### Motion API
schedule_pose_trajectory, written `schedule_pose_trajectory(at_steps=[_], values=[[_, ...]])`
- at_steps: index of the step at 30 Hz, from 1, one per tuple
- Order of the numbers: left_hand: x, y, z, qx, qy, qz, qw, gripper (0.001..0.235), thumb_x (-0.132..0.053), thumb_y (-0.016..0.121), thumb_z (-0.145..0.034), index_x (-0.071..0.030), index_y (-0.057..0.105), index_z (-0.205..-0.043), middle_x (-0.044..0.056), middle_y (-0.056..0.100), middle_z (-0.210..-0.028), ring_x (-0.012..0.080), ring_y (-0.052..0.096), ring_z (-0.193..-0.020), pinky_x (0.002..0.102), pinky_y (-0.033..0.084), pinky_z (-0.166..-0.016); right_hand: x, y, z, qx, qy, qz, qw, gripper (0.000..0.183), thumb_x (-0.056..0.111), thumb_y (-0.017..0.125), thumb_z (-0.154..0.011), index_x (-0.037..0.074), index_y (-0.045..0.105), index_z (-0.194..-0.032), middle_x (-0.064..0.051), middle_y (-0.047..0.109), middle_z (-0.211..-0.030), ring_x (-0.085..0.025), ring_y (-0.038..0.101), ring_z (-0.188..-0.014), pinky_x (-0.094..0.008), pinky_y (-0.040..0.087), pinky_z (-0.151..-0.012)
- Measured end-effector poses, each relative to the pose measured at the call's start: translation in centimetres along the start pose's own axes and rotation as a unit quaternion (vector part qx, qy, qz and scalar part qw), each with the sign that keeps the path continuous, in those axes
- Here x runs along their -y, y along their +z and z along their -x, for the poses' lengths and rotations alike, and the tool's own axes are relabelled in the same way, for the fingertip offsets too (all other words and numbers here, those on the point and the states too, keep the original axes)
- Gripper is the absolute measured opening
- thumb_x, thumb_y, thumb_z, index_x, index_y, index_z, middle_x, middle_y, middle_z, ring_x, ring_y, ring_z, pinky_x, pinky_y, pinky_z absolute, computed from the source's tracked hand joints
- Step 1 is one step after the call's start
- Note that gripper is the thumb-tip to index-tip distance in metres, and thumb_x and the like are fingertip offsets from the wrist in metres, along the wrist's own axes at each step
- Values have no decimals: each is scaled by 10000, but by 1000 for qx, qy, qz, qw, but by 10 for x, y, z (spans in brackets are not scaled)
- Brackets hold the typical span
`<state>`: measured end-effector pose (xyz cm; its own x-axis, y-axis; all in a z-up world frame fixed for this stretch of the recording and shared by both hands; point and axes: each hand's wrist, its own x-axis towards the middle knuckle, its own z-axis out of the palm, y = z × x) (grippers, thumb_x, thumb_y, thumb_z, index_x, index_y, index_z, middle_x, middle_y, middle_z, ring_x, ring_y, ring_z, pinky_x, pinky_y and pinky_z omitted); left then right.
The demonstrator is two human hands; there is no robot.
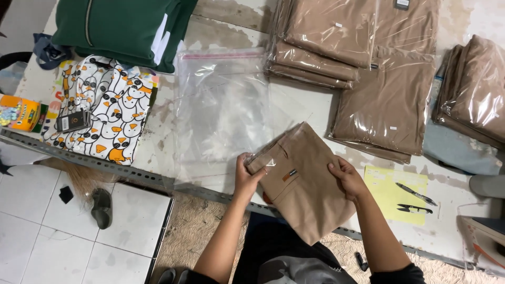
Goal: Folding brown pants and placing them into clear plastic bags for packaging.
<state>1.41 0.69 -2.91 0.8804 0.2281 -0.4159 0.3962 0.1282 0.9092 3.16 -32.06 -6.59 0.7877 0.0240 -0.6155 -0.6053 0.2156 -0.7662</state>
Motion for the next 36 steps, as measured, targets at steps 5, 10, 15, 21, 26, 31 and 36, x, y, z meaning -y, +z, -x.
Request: schedule_pose_trajectory(at_steps=[5, 10, 15, 21, 26, 31, 36], values=[[-30, -5, -39, 33, -39, 30, 998, 730, -129, 892, -767, -72, 490, -1373, 226, 597, -1324, 331, 544, -1267, 482, 455, -1072, 13, 18, 3, -48, 66, -31, 996, 367, 184, 718, -943, 153, 680, -1306, -187, 755, -1015, -347, 753, -852, -468, 611, -726], [-12, -29, -74, 67, -65, -72, 993, 740, -136, 914, -751, -77, 531, -1380, 229, 619, -1372, 375, 561, -1318, 519, 460, -1093, -10, 43, 26, -38, 110, -25, 993, 286, 199, 718, -961, 120, 680, -1233, -216, 757, -996, -359, 756, -851, -478, 612, -722], [6, -39, -83, 88, -57, -37, 994, 705, -71, 934, -697, -89, 587, -1310, 169, 656, -1276, 310, 579, -1238, 467, 486, -1028, 34, 73, 62, -83, -55, 474, 875, 798, 523, 668, -944, -5, 473, -1509, -323, 654, -1284, -470, 674, -1157, -567, 563, -961], [18, -38, -83, 54, -60, -56, 995, 762, -88, 936, -659, -83, 565, -1324, 202, 636, -1267, 322, 572, -1246, 475, 485, -1034, 66, 83, -38, -149, -241, 447, 849, 473, 298, 583, -1073, -38, 564, -1406, -285, 663, -1189, -432, 712, -1040, -502, 608, -857], [-3, -24, -80, 38, -67, -61, 995, 670, -102, 908, -674, -118, 596, -1267, 127, 647, -1200, 261, 577, -1204, 439, 479, -1002, 77, 93, -90, -73, -24, 527, 846, 647, 317, 748, -850, -46, 598, -1364, -259, 712, -1191, -407, 706, -1105, -507, 613, -875], [-7, -24, -76, 34, -87, -61, 994, 669, -124, 886, -704, -119, 578, -1297, 134, 621, -1235, 263, 559, -1236, 435, 461, -1032, 27, 68, -108, -52, -7, 265, 963, 487, 172, 907, -722, -11, 750, -1145, -120, 661, -900, -274, 650, -899, -385, 542, -764], [-25, -26, -76, 55, -121, -73, 988, 774, -237, 873, -757, -79, 501, -1417, 203, 579, -1324, 320, 567, -1266, 482, 479, -1014, 50, 87, -80, 26, -64, 125, 990, 517, 8, 853, -763, 91, 715, -1255, -96, 695, -1174, -233, 605, -1132, -387, 502, -1003]])
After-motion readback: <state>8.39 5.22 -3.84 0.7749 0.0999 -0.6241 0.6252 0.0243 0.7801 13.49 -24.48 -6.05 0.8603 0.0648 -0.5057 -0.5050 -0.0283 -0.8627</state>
